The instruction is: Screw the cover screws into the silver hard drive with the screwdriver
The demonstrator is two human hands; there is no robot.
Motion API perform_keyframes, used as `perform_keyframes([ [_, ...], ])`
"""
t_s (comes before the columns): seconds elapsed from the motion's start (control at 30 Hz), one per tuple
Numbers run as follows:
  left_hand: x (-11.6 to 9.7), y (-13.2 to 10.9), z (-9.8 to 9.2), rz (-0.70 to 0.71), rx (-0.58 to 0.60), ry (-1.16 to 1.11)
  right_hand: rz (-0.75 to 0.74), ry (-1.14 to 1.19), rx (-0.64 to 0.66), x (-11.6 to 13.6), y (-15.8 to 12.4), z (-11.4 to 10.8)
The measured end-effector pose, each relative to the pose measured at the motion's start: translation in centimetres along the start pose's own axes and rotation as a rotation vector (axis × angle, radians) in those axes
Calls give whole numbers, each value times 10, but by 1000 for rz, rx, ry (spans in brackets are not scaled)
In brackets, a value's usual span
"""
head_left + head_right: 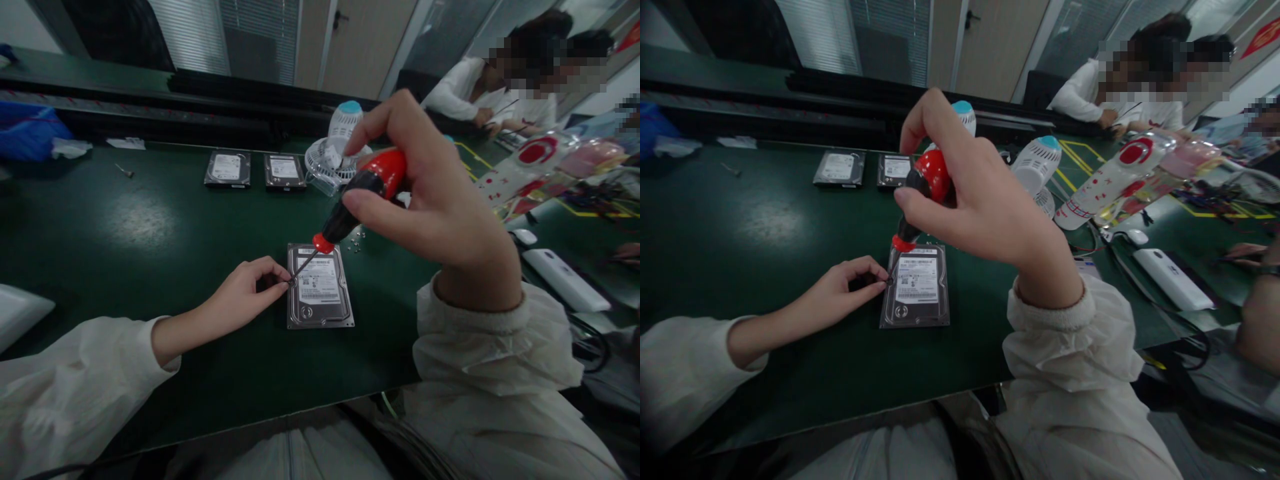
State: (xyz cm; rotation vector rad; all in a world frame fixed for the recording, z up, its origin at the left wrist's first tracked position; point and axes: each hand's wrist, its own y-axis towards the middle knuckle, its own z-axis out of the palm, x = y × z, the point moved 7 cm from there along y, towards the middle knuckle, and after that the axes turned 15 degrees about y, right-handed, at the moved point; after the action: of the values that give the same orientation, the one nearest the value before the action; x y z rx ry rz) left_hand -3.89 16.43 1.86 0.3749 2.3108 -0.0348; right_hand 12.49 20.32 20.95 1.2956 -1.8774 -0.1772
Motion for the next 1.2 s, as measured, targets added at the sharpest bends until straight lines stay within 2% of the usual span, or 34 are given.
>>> perform_keyframes([
  [0.13, 0, 1, 0, -16, 10, -14, -24, 83, 45, 3, 0, 3],
  [0.3, 1, 0, 1, -35, 12, 10, -28, -26, -18, 3, 0, 1],
  [0.47, 1, 0, 1, -16, 3, -8, -16, 114, 41, 6, 0, 4],
  [0.73, 1, -1, 0, -16, 6, 14, -1, -25, -20, 0, -1, -2],
  [0.93, 2, -1, 1, -11, 13, -3, -9, 16, 37, 2, -1, 1],
  [1.07, 2, 0, 0, -15, 5, 17, 26, -72, -30, 1, -1, -1],
  [1.2, 2, -1, 0, -8, 2, 10, -3, 58, 7, 4, 0, 1],
])
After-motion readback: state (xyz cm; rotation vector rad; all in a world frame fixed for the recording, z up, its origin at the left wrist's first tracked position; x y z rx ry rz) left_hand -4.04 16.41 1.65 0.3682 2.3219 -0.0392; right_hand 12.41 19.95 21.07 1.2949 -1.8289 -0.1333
